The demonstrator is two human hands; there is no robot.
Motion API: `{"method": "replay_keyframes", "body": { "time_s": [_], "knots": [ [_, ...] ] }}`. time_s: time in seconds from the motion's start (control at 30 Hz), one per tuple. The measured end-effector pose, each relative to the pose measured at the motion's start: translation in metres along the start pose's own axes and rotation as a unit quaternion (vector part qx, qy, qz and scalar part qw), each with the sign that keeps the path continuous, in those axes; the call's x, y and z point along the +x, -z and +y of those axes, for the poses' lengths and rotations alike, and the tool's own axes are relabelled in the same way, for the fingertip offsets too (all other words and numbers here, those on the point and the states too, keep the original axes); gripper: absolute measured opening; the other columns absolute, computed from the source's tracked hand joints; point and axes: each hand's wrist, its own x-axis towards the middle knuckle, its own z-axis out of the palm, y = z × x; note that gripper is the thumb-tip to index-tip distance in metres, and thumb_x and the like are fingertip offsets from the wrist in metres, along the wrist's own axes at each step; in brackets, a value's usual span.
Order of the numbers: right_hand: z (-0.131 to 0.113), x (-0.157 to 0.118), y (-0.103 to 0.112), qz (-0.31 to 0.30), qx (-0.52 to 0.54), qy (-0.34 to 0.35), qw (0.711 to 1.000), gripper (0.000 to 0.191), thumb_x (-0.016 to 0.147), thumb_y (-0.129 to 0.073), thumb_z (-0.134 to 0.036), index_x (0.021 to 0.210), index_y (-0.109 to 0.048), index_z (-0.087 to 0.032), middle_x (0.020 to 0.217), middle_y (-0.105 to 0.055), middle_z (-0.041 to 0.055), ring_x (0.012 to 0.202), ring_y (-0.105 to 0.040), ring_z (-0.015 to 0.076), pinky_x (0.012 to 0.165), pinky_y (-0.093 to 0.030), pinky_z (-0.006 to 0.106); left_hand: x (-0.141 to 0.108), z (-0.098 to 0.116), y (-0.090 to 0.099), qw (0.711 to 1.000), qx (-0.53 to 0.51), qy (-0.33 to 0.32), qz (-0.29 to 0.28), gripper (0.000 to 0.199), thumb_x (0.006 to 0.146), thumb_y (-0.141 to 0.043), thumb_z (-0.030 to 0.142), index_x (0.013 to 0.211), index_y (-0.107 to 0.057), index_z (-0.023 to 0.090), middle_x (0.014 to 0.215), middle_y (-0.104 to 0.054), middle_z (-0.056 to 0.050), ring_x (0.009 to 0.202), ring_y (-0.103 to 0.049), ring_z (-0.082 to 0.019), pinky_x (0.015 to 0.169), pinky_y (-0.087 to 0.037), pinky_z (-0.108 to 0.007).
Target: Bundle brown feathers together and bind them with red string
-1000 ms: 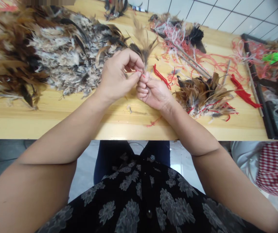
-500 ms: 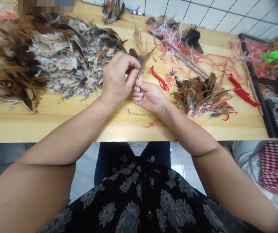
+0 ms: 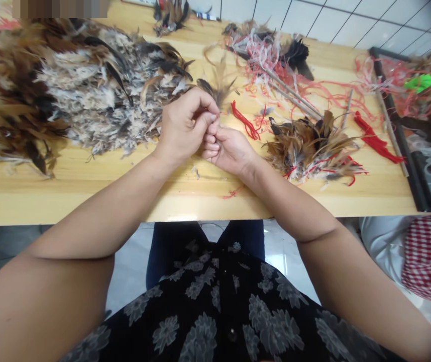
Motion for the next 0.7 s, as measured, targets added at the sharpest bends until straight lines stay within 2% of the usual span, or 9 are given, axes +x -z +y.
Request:
{"method": "replay_keyframes", "body": {
  "time_s": [0.07,0.17,0.27,0.33,0.4,0.5,0.6,0.7],
  "knots": [
    [0.001,0.0,0.0,-0.001,-0.016,-0.001,1.0,0.049,0.124,-0.046,-0.015,0.077,-0.037,-0.022,0.065,-0.031,-0.0097,0.052,-0.022,0.0046,0.051,-0.023,0.013,0.001,-0.009,0.0,1.0,-0.017,-0.001,-0.003,0.033,0.1,-0.091,0.066,0.106,-0.077,0.037,0.1,-0.079,-0.003,0.113,-0.077,-0.036,0.1,-0.061,-0.056],
    [0.003,0.001,0.0,0.004,-0.068,0.022,0.997,0.051,0.126,-0.047,-0.024,0.075,-0.043,-0.021,0.066,-0.035,-0.0085,0.054,-0.023,0.0063,0.052,-0.024,0.016,0.006,-0.022,0.001,0.999,-0.047,-0.005,0.005,0.051,0.096,-0.092,0.082,0.103,-0.076,0.034,0.091,-0.073,-0.004,0.099,-0.074,-0.035,0.094,-0.056,-0.057],
    [0.007,0.006,0.006,0.057,-0.161,0.117,0.978,0.046,0.124,-0.058,-0.032,0.079,-0.054,-0.021,0.069,-0.041,-0.0071,0.059,-0.029,0.0092,0.056,-0.03,0.02,0.014,-0.028,0.007,0.998,-0.062,0.005,0.016,0.066,0.09,-0.096,0.091,0.099,-0.071,0.03,0.088,-0.07,-0.004,0.099,-0.071,-0.034,0.094,-0.055,-0.057],
    [0.006,0.012,0.016,0.102,-0.234,0.215,0.943,0.035,0.119,-0.068,-0.031,0.086,-0.06,-0.022,0.076,-0.049,-0.0051,0.066,-0.04,0.0114,0.064,-0.039,0.021,0.016,-0.028,0.013,0.997,-0.068,0.01,0.022,0.07,0.086,-0.099,0.093,0.099,-0.07,0.03,0.088,-0.07,-0.003,0.103,-0.071,-0.034,0.096,-0.055,-0.057],
    [0.003,0.018,0.027,0.127,-0.312,0.296,0.894,0.02,0.114,-0.076,-0.026,0.096,-0.066,-0.024,0.086,-0.057,-0.0032,0.079,-0.052,0.0138,0.076,-0.047,0.023,0.016,-0.023,0.019,0.997,-0.076,0.018,0.015,0.069,0.087,-0.1,0.091,0.1,-0.069,0.031,0.088,-0.07,-0.003,0.111,-0.072,-0.036,0.098,-0.056,-0.059],
    [-0.007,0.024,0.042,0.134,-0.44,0.34,0.82,0.007,0.111,-0.079,-0.027,0.114,-0.073,-0.027,0.091,-0.055,-0.0025,0.091,-0.056,0.0177,0.088,-0.05,0.026,0.015,-0.016,0.023,0.995,-0.085,0.04,-0.032,0.06,0.092,-0.102,0.081,0.104,-0.07,0.032,0.089,-0.071,-0.003,0.124,-0.072,-0.039,0.102,-0.057,-0.061],
    [-0.015,0.024,0.046,0.13,-0.519,0.36,0.764,0.013,0.11,-0.081,-0.027,0.122,-0.077,-0.027,0.094,-0.055,-0.0015,0.098,-0.06,0.0192,0.097,-0.052,0.029,0.014,-0.013,0.022,0.994,-0.085,0.042,-0.058,0.058,0.09,-0.104,0.079,0.101,-0.071,0.032,0.087,-0.071,-0.002,0.109,-0.074,-0.035,0.096,-0.059,-0.06],
    [-0.019,0.02,0.044,0.124,-0.559,0.377,0.728,0.011,0.106,-0.085,-0.023,0.116,-0.079,-0.025,0.097,-0.06,-0.0001,0.1,-0.062,0.0193,0.106,-0.054,0.031,0.015,-0.012,0.018,0.995,-0.081,0.036,-0.053,0.062,0.085,-0.105,0.081,0.096,-0.072,0.03,0.086,-0.072,-0.002,0.088,-0.07,-0.029,0.087,-0.059,-0.056]
  ]
}}
